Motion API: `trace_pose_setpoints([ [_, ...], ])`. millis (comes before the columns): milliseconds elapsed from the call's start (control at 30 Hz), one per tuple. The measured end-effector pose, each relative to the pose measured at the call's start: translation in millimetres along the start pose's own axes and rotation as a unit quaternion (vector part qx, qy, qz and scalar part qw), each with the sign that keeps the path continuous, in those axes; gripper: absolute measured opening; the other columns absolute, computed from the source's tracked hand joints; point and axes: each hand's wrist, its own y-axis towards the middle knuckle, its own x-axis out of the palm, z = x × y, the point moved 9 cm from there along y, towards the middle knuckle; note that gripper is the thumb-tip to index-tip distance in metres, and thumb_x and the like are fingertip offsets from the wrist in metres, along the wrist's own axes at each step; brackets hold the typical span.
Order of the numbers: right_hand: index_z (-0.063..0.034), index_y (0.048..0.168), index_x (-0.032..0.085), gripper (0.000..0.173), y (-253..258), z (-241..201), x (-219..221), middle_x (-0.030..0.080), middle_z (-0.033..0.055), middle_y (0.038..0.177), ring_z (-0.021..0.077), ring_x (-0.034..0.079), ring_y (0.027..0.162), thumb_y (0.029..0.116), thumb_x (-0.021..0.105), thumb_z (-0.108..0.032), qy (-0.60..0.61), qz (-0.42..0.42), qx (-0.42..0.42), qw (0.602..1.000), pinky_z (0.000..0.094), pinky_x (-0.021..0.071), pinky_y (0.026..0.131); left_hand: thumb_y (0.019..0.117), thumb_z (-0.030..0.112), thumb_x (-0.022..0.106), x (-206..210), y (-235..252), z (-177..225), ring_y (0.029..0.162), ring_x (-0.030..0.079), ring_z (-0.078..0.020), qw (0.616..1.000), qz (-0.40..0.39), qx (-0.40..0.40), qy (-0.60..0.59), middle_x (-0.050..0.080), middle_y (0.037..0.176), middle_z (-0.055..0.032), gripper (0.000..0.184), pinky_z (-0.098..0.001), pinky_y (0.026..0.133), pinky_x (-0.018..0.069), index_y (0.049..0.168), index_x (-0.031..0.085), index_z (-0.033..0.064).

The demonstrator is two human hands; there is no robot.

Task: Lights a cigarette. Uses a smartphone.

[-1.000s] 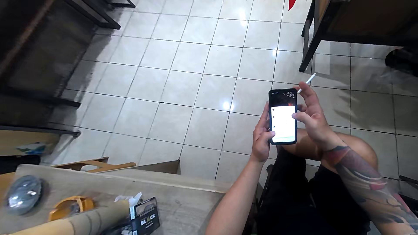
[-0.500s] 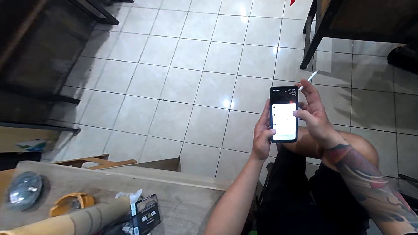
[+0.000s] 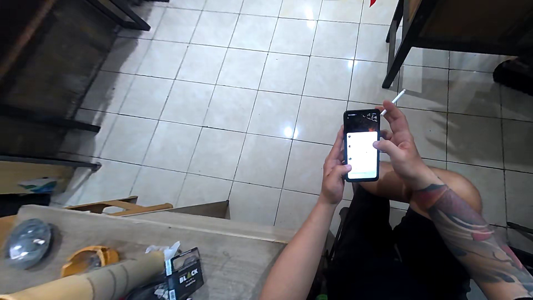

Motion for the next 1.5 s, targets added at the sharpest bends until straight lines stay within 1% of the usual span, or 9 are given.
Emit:
trace_pose_setpoints([
  [233,-0.0310,0.164,0.018,0.086,0.3,-0.4,-0.2,0.029,0.0017,0.165,0.0234,0.068,0.107,0.0924,0.056,-0.001,-0.004,-0.002,-0.004,1.000,0.0401,0.0644,0.073,0.0929,0.021,0.045,0.2,0.2,-0.3,0.116,0.063,-0.0211,1.000,-0.002,-0.001,-0.001,0.054,0.145,-0.0112,0.078,-0.0447,0.094,0.0548,0.165,0.016,0.0311],
  [400,-0.0297,0.164,0.018,0.086,0.7,-1.4,-0.7,0.029,0.0019,0.165,0.0243,0.066,0.112,0.0920,0.056,-0.001,-0.010,-0.002,-0.010,1.000,0.0407,0.0644,0.075,0.0931,0.022,0.045,0.6,0.4,0.8,0.118,0.062,-0.0210,1.000,-0.005,0.002,0.001,0.053,0.147,-0.0106,0.078,-0.0443,0.094,0.0549,0.165,0.016,0.0310],
  [533,-0.0306,0.164,0.019,0.086,0.2,-0.6,-1.1,0.030,0.0008,0.165,0.0245,0.066,0.113,0.0919,0.056,-0.001,-0.010,0.000,-0.006,1.000,0.0409,0.0643,0.075,0.0932,0.021,0.044,1.0,0.6,0.2,0.118,0.062,-0.0216,1.000,-0.007,0.003,-0.004,0.052,0.147,-0.0116,0.078,-0.0445,0.094,0.0547,0.165,0.016,0.0305],
  [633,-0.0311,0.164,0.019,0.086,0.0,-1.5,-1.0,0.030,0.0005,0.165,0.0242,0.067,0.112,0.0919,0.056,-0.001,-0.009,0.002,-0.002,1.000,0.0409,0.0643,0.075,0.0938,0.021,0.045,0.6,0.5,-0.4,0.116,0.063,-0.0214,1.000,-0.007,0.004,-0.006,0.055,0.145,-0.0120,0.077,-0.0444,0.094,0.0551,0.165,0.017,0.0298],
  [733,-0.0302,0.163,0.020,0.086,0.7,-1.5,-1.0,0.030,0.0011,0.164,0.0241,0.067,0.110,0.0912,0.056,-0.001,-0.013,0.001,-0.004,1.000,0.0409,0.0643,0.074,0.0945,0.022,0.044,1.1,0.4,-0.3,0.119,0.062,-0.0217,1.000,-0.007,0.004,0.000,0.051,0.148,-0.0114,0.076,-0.0446,0.094,0.0550,0.165,0.016,0.0302],
  [833,-0.0304,0.164,0.019,0.086,0.7,-1.1,-0.6,0.029,0.0012,0.165,0.0246,0.066,0.112,0.0913,0.055,-0.001,-0.012,-0.002,-0.005,1.000,0.0410,0.0641,0.075,0.0944,0.022,0.046,-0.1,0.1,-1.4,0.116,0.064,-0.0217,1.000,0.001,-0.001,-0.004,0.055,0.145,-0.0116,0.076,-0.0446,0.093,0.0555,0.164,0.018,0.0307],
  [1000,-0.0307,0.164,0.018,0.087,0.4,-0.1,-0.5,0.030,0.0019,0.164,0.0245,0.067,0.110,0.0912,0.055,0.000,-0.006,-0.003,-0.001,1.000,0.0411,0.0643,0.074,0.0935,0.022,0.045,0.9,0.2,0.1,0.120,0.061,-0.0217,1.000,-0.007,0.008,0.000,0.051,0.149,-0.0107,0.077,-0.0454,0.095,0.0546,0.165,0.016,0.0297],
  [1100,-0.0307,0.164,0.018,0.087,0.4,-0.6,-0.6,0.030,0.0020,0.165,0.0249,0.068,0.109,0.0914,0.055,0.001,-0.006,-0.004,-0.002,1.000,0.0414,0.0645,0.073,0.0927,0.021,0.045,0.4,0.4,-0.6,0.116,0.063,-0.0211,1.000,-0.001,0.005,-0.003,0.055,0.145,-0.0112,0.077,-0.0444,0.093,0.0551,0.164,0.018,0.0301],
  [1500,-0.0296,0.164,0.018,0.088,0.4,-1.3,-0.6,0.029,0.0018,0.165,0.0243,0.067,0.109,0.0911,0.055,0.002,-0.006,-0.005,-0.011,1.000,0.0406,0.0643,0.073,0.0935,0.021,0.045,1.4,0.2,0.2,0.118,0.062,-0.0218,1.000,-0.002,-0.001,-0.005,0.053,0.147,-0.0110,0.077,-0.0451,0.095,0.0546,0.165,0.016,0.0311],
])
